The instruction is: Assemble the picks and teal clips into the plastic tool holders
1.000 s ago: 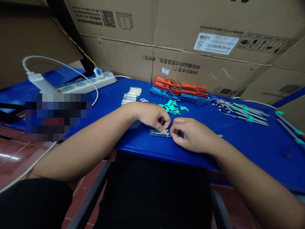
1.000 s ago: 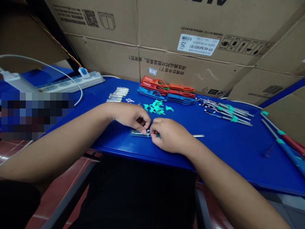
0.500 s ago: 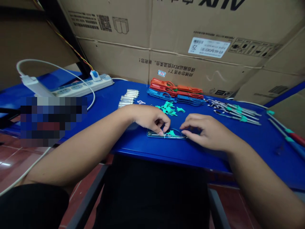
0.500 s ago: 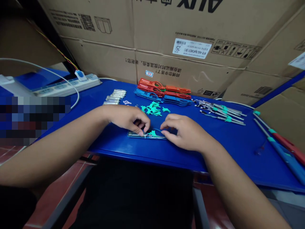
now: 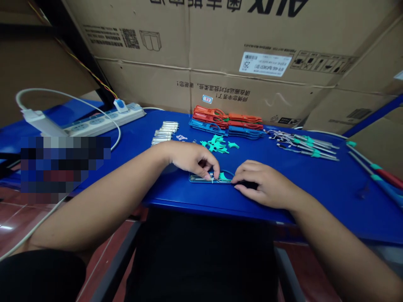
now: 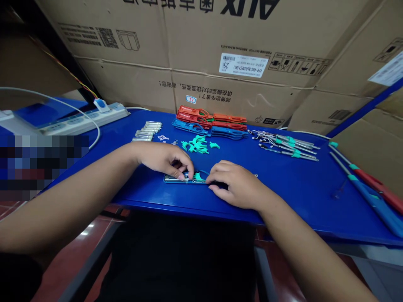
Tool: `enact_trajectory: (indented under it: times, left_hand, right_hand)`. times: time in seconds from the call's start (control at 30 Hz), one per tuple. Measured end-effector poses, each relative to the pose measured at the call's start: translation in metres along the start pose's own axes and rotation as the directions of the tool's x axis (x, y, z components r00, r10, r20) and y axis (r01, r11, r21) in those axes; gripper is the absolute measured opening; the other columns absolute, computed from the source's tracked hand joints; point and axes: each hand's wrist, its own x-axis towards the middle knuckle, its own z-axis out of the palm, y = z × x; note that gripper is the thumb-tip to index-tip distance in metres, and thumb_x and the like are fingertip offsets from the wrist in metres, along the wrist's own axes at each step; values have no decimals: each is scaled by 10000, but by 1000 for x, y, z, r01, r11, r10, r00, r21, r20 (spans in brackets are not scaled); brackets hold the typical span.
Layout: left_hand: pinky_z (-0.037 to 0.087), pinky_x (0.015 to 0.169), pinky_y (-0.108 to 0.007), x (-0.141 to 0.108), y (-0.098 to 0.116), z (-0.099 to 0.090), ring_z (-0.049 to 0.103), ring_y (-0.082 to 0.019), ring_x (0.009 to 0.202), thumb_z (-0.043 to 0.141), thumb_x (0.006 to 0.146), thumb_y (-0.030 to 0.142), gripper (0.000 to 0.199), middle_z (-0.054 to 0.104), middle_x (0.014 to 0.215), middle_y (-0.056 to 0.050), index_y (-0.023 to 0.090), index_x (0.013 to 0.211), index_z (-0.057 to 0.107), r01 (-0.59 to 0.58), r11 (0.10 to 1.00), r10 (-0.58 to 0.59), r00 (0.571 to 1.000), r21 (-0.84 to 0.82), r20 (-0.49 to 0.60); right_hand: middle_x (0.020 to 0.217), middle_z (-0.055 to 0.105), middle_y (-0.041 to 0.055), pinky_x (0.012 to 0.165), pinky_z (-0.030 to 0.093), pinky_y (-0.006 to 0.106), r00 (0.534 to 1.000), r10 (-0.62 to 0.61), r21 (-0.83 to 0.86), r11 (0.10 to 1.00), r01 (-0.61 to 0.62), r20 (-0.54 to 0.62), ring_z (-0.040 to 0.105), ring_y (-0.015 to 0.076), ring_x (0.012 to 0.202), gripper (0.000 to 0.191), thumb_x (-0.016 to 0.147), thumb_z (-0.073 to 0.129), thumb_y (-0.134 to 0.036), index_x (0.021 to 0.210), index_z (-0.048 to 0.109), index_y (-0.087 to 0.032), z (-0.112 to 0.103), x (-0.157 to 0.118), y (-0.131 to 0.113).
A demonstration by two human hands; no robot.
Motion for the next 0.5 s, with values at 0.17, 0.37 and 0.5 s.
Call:
enact_trajectory:
  times: [0.17, 0.37, 0.5]
  left_hand:
    - [414, 635, -211, 0, 1, 0, 569, -107, 668, 657, 889, 277, 264, 627, 766, 13, 210, 1143, 685, 7, 1000, -7, 1000, -30, 2]
    - [424, 653, -225, 1, 1, 0, 588, -130, 708, 651, 899, 308, 272, 646, 781, -7, 225, 1148, 720, 7, 1000, -7, 1000, 3, 10]
    - [423, 653, -223, 0, 1, 0, 590, -125, 696, 657, 898, 307, 275, 650, 779, 0, 229, 1154, 718, 22, 1000, -22, 1000, 9, 6]
  right_hand:
    - [974, 684, 63, 854, 490, 337, 1000, -10, -3, 1000, 10, -5, 612, 186, 934, 150, 933, 570, -205, 1005, 701, -207, 2, 0, 1]
    - [953, 677, 75, 832, 483, 362, 1000, -18, -77, 997, 18, 3, 605, 198, 883, 164, 937, 549, -207, 992, 703, -199, 3, 0, 2]
    - [943, 670, 81, 821, 481, 367, 1000, -9, -122, 993, 9, 1, 597, 205, 874, 158, 926, 548, -196, 984, 695, -185, 4, 0, -1]
